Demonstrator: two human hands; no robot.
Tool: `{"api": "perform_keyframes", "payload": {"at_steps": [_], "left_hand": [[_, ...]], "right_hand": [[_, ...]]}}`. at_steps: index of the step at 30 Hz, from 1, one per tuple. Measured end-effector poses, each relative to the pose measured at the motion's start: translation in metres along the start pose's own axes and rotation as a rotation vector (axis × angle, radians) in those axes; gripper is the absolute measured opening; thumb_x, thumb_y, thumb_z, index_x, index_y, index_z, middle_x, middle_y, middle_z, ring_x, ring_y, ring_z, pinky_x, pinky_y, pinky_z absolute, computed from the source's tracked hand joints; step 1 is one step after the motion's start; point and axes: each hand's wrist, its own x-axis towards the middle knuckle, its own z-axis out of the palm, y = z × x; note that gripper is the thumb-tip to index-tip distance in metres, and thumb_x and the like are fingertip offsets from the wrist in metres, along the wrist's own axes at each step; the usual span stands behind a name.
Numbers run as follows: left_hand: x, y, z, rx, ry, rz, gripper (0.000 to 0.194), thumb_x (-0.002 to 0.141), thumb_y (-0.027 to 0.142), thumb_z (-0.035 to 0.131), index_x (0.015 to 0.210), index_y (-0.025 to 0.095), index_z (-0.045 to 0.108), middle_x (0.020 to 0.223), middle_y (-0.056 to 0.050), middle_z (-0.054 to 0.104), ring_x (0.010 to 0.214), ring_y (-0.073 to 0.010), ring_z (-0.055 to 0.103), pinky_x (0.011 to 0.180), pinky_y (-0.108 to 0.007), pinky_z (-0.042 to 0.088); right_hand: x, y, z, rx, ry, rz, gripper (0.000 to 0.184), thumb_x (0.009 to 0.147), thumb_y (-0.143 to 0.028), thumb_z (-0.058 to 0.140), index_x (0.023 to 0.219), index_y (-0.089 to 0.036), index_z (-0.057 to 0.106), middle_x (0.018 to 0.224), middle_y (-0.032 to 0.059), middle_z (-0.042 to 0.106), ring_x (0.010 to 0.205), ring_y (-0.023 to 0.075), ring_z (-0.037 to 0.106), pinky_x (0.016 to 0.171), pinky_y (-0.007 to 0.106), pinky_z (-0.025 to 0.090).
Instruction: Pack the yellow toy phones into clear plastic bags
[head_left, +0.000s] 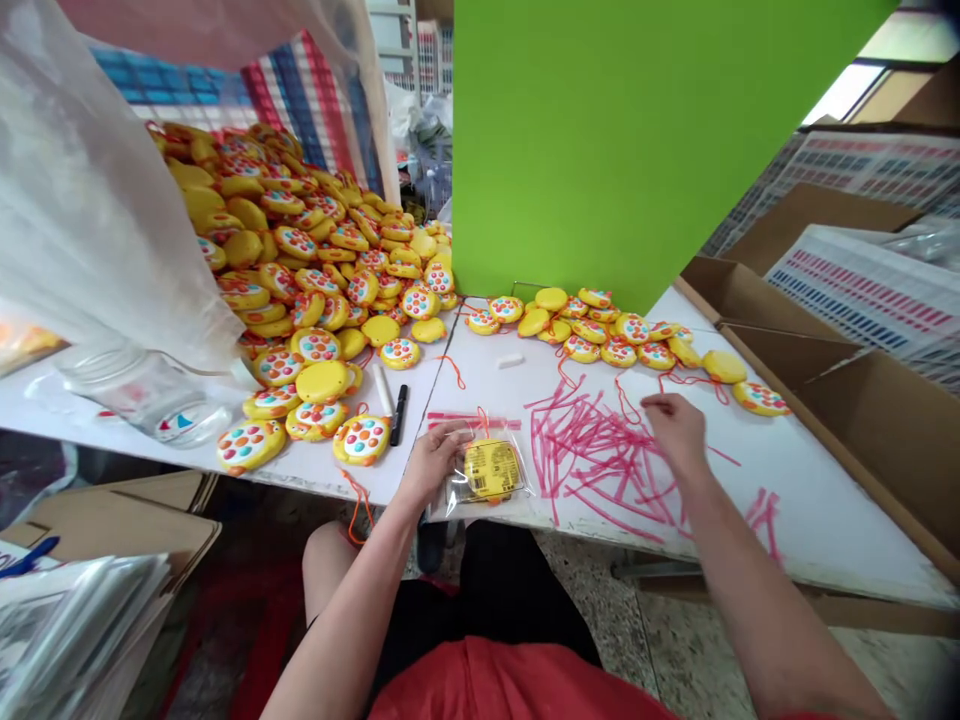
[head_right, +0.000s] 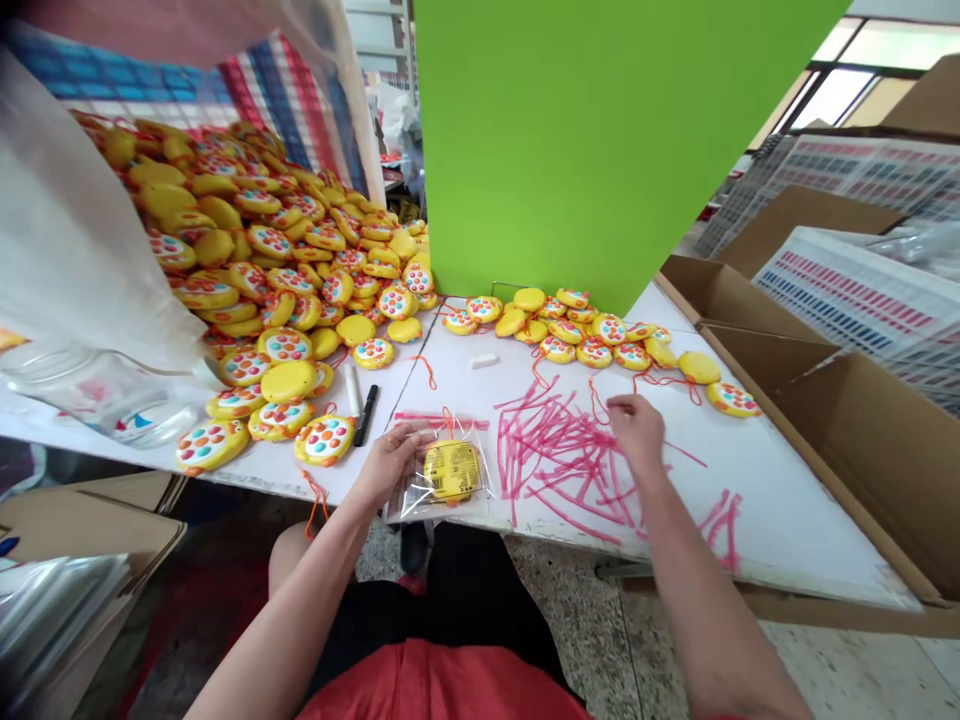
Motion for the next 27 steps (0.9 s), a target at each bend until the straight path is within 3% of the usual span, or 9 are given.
{"api": "perform_keyframes", "payload": {"at_steps": [2,4,6,8,10,14,18,22,27], "left_hand": [[0.000,0.000,-0.002,-0.026,-0.026,0.006,0.034,0.075,0.032,0.072,0.102,0.015,0.062,0.098,-0.009,0.070,0.072,-0.0127,0.065,0.059,-0.022,0.052],[0.000,0.000,-0.002,-0.034,-0.045,0.015,0.039,0.073,0.036,0.073,0.103,0.014,0.062,0.100,-0.010,0.070,0.076,-0.0139,0.066,0.061,-0.022,0.052],[-0.001,0.002,-0.001,-0.026,-0.065,0.015,0.044,0.071,0.038,0.075,0.105,0.013,0.062,0.100,-0.009,0.070,0.077,-0.0141,0.066,0.061,-0.021,0.051],[-0.003,0.006,0.002,-0.010,-0.086,0.018,0.047,0.070,0.040,0.076,0.107,0.014,0.063,0.095,-0.008,0.070,0.074,-0.0135,0.065,0.058,-0.020,0.049],[-0.007,0.012,0.007,0.017,-0.100,0.036,0.048,0.069,0.043,0.075,0.105,0.014,0.063,0.092,-0.008,0.071,0.071,-0.0140,0.065,0.057,-0.021,0.049],[-0.019,0.026,0.016,0.109,-0.086,0.109,0.048,0.072,0.049,0.072,0.106,0.015,0.063,0.095,-0.009,0.071,0.080,-0.0185,0.067,0.063,-0.026,0.052],[-0.035,0.037,0.020,0.183,-0.074,0.196,0.047,0.076,0.050,0.068,0.108,0.016,0.063,0.098,-0.010,0.071,0.091,-0.0211,0.066,0.071,-0.028,0.053],[-0.048,0.038,0.022,0.246,-0.029,0.312,0.043,0.080,0.048,0.065,0.107,0.015,0.064,0.102,-0.011,0.071,0.097,-0.0234,0.065,0.075,-0.031,0.054],[-0.056,0.037,0.028,0.381,-0.021,0.447,0.035,0.086,0.043,0.058,0.108,0.016,0.067,0.103,-0.009,0.071,0.100,-0.0241,0.066,0.085,-0.033,0.053]], "right_hand": [[-0.004,0.037,-0.038,-0.108,-0.016,0.011,0.029,0.070,-0.037,0.057,0.088,-0.018,0.069,0.085,0.0108,0.068,0.081,0.0286,0.063,0.079,0.046,0.048],[-0.016,0.060,-0.066,-0.364,-0.066,-0.060,0.032,0.068,-0.038,0.063,0.092,-0.020,0.071,0.103,0.0185,0.066,0.100,0.0385,0.058,0.083,0.056,0.043],[-0.028,0.064,-0.081,-0.592,0.007,-0.195,0.033,0.070,-0.032,0.061,0.099,-0.020,0.072,0.125,0.0244,0.054,0.120,0.0464,0.044,0.087,0.064,0.035],[-0.037,0.048,-0.082,-0.638,0.151,-0.353,0.039,0.073,-0.022,0.054,0.108,-0.019,0.069,0.135,0.0244,0.046,0.126,0.0442,0.038,0.091,0.063,0.032],[-0.044,0.015,-0.070,-0.540,0.197,-0.499,0.043,0.073,-0.014,0.047,0.111,-0.019,0.068,0.129,0.0213,0.051,0.119,0.0371,0.046,0.094,0.057,0.035],[-0.061,-0.075,-0.027,-0.257,0.047,-0.662,0.037,0.079,-0.010,0.043,0.101,-0.021,0.069,0.110,0.0112,0.058,0.107,0.0286,0.053,0.094,0.051,0.041],[-0.089,-0.148,0.011,-0.057,-0.110,-0.811,0.029,0.087,-0.017,0.046,0.106,-0.023,0.068,0.127,0.0101,0.051,0.123,0.0294,0.042,0.104,0.051,0.035],[-0.106,-0.182,0.029,-0.044,-0.145,-0.904,0.019,0.091,-0.030,0.053,0.098,-0.021,0.069,0.135,0.0101,0.047,0.132,0.0336,0.032,0.108,0.055,0.028],[-0.103,-0.190,0.041,-0.104,-0.060,-0.832,0.015,0.087,-0.035,0.063,0.080,-0.022,0.069,0.127,0.0088,0.054,0.130,0.0357,0.033,0.106,0.059,0.025]]}}
